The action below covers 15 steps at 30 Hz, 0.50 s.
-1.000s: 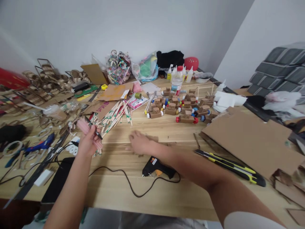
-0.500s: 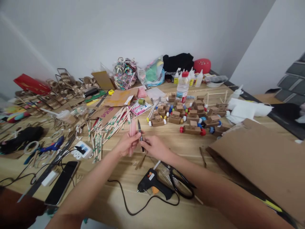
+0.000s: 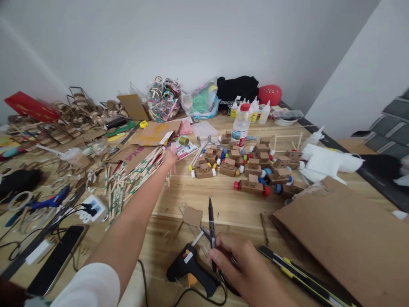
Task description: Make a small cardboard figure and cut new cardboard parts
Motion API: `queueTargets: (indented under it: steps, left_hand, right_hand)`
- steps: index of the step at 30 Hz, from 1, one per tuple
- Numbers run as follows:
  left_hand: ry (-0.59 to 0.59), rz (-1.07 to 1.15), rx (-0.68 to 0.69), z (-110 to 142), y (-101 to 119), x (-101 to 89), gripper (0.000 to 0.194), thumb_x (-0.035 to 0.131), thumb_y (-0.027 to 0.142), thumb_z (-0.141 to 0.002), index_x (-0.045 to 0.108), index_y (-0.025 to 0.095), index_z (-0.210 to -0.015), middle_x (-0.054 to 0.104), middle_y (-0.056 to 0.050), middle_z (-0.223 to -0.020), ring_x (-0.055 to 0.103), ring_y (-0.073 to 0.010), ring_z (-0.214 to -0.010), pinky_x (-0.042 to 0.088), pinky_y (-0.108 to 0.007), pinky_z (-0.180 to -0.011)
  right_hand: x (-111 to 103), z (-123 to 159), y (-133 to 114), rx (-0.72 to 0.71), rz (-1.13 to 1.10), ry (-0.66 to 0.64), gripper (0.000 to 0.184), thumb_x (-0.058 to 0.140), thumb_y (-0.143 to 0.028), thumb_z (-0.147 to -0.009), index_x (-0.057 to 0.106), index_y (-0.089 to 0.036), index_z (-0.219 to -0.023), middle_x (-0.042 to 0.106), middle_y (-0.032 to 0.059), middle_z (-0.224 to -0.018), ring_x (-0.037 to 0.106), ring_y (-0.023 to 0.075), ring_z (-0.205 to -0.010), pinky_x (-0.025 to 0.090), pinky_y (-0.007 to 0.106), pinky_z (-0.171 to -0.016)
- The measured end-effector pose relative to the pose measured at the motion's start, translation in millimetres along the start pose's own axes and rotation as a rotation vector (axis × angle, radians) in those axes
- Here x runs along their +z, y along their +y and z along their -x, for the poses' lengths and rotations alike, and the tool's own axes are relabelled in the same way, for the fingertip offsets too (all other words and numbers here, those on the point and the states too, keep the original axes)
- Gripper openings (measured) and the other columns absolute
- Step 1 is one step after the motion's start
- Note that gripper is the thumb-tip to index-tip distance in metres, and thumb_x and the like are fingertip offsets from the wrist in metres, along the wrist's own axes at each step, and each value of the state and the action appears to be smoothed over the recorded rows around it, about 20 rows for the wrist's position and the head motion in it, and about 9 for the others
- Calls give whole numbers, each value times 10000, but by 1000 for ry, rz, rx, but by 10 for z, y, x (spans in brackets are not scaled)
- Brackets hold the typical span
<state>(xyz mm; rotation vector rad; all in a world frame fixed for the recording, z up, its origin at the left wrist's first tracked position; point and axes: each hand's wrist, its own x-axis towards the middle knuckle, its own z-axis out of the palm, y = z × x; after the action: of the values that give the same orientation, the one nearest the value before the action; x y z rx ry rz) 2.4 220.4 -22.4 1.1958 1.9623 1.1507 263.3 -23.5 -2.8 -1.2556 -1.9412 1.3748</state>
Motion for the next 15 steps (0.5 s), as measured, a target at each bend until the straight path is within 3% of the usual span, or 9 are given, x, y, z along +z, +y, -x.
queueTargets:
  steps: [2,7,11,15]
  left_hand:
    - [39,-127,29,-62,-22,-8,409,692,363,-965,617,184,-1325,638,-115,-1354,658,-278,-1183,577,-498,-979]
    - [89,-339,112,-116,-34,6,404,620,49,-895,613,86,-1298,617,-234,-1386,558,-313,-1366,408,-444,-1165]
    - [99,-471,160,-69,-33,53,424,584,90,-899,601,79,-1323,610,-268,-1401,533,-350,-1397,368,-455,-1191]
    - [96,-571,203,-2,-28,66,466,592,148,-896,578,69,-1355,603,-301,-1416,509,-400,-1419,355,-514,-1197]
  right_hand:
    - [3,80,137,37,-14,26,609,438,-781,-899,646,-260,-664,662,38,-622,600,211,-593,478,308,-568]
    - [-75,169,342,69,-7,175,620,440,-806,-881,666,-280,-642,669,56,-592,602,233,-558,478,331,-536]
    - [-166,219,335,24,8,185,599,425,-786,-903,667,-295,-660,664,57,-593,605,238,-556,463,336,-522]
    - [-172,233,312,-32,62,222,557,429,-739,-921,556,-288,-619,580,29,-542,533,209,-505,421,325,-509]
